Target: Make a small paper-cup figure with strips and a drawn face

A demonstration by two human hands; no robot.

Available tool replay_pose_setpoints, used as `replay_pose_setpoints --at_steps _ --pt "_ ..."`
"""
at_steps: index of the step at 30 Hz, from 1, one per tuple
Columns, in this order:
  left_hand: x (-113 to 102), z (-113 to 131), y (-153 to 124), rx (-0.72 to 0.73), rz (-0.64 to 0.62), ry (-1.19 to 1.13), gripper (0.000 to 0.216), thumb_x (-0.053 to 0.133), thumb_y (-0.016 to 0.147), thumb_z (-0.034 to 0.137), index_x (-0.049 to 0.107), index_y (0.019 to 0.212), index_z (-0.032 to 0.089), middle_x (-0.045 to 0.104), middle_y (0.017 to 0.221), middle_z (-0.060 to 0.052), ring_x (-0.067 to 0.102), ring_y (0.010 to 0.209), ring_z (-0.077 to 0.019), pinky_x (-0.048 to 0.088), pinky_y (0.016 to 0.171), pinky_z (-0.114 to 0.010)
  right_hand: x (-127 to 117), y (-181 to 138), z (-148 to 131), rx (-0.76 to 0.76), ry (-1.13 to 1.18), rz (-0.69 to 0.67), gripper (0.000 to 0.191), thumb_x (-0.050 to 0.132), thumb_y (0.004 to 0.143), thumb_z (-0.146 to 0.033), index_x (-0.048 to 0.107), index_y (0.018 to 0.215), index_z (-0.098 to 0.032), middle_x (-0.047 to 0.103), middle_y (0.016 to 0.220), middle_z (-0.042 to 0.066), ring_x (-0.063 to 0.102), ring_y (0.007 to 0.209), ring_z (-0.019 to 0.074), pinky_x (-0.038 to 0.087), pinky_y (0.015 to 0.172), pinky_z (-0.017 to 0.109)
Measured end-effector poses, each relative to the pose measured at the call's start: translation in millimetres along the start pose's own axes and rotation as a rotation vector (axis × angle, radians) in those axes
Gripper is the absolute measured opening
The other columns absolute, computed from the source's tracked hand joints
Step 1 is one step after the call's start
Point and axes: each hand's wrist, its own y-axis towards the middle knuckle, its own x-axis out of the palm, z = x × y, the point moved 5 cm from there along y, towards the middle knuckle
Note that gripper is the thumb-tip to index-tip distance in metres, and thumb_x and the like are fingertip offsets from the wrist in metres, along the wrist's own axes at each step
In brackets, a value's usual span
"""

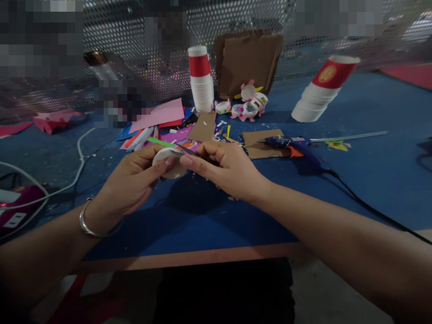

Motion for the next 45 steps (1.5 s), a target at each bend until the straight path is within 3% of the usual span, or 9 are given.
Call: replay_pose_setpoints --at_steps 7,12,15,23,30,33,36,39,45 --pt "3.4 -6.9 -1.7 -0.161 0.012 -0.231 0.032 0.099 0.076 0.032 0.073 0.09 0.018 0.075 0.091 0.001 0.066 0.085 -0.0114 0.053 0.081 -0.023 0.7 2.3 -1.6 -0.011 0.04 0.016 0.055 0.092 0.077 -0.065 0.065 0.087 -0.018 0.059 0.077 -0.001 0.05 0.067 0.0112 0.04 0.057 0.027" --pt "6.3 -8.2 -3.2 -0.233 -0.069 -0.153 0.045 0.104 0.064 0.026 0.066 0.089 0.018 0.069 0.083 0.003 0.061 0.075 -0.0112 0.051 0.071 -0.024 -1.2 0.8 -3.5 -0.014 -0.039 0.009 0.049 0.091 0.081 -0.059 0.064 0.082 -0.019 0.057 0.075 -0.002 0.049 0.065 0.0107 0.04 0.057 0.027" --pt "8.5 -8.8 -4.2 -0.233 -0.124 -0.074 0.045 0.103 0.064 0.024 0.066 0.091 0.018 0.068 0.083 0.003 0.059 0.074 -0.0109 0.049 0.07 -0.024 1.3 0.7 -5.8 -0.025 -0.06 -0.039 0.047 0.089 0.084 -0.059 0.067 0.084 -0.017 0.057 0.073 -0.002 0.05 0.064 0.0107 0.04 0.057 0.027" --pt "8.3 -7.0 -4.5 -0.249 -0.071 -0.164 0.042 0.1 0.071 0.03 0.066 0.094 0.02 0.07 0.09 0.001 0.066 0.08 -0.0133 0.055 0.072 -0.025 0.6 3.0 -7.7 0.02 0.005 -0.031 0.049 0.092 0.078 -0.059 0.069 0.088 -0.017 0.063 0.076 -0.001 0.054 0.067 0.0121 0.042 0.058 0.027" --pt "8.4 -6.9 -2.3 -0.374 -0.287 -0.223 0.041 0.088 0.081 0.061 0.077 0.091 0.023 0.079 0.09 -0.009 0.079 0.083 -0.0295 0.066 0.066 -0.04 2.2 1.5 -6.8 -0.01 0.026 -0.121 0.044 0.091 0.082 -0.053 0.071 0.089 -0.015 0.063 0.076 -0.001 0.053 0.065 0.0107 0.042 0.059 0.027" --pt "9.4 -8.7 -4.9 -0.448 -0.409 -0.285 0.042 0.086 0.084 0.061 0.078 0.099 0.023 0.083 0.101 -0.013 0.083 0.093 -0.0354 0.069 0.068 -0.043 1.9 0.5 -3.9 -0.026 0.004 -0.157 0.04 0.091 0.083 -0.049 0.071 0.088 -0.015 0.066 0.079 0.0 0.058 0.07 0.0124 0.046 0.065 0.028" --pt "11.1 -8.4 -9.7 -0.52 -0.519 -0.329 0.036 0.087 0.086 0.054 0.075 0.102 0.023 0.082 0.108 -0.013 0.084 0.096 -0.0326 0.068 0.069 -0.036 3.1 -0.7 -2.7 -0.025 -0.011 -0.19 0.039 0.09 0.085 -0.049 0.072 0.089 -0.015 0.068 0.08 0.001 0.06 0.072 0.0136 0.047 0.067 0.028" --pt "8.7 -5.3 -8.9 -0.486 -0.502 -0.324 0.036 0.094 0.081 0.045 0.072 0.098 0.023 0.078 0.101 -0.009 0.082 0.097 -0.0272 0.067 0.07 -0.03 4.6 -1.1 -4.9 -0.033 0.006 -0.19 0.042 0.092 0.083 -0.051 0.073 0.093 -0.016 0.071 0.086 0.003 0.063 0.076 0.0147 0.051 0.07 0.028" --pt "0.1 -1.5 1.9 -0.278 -0.373 -0.231 0.048 0.1 0.071 0.025 0.074 0.112 0.026 0.076 0.108 -0.005 0.075 0.097 -0.0208 0.067 0.088 -0.035 -0.8 0.6 -10.4 -0.066 0.067 -0.061 0.05 0.087 0.083 -0.064 0.071 0.095 -0.018 0.071 0.088 0.003 0.063 0.079 0.0152 0.05 0.067 0.027"
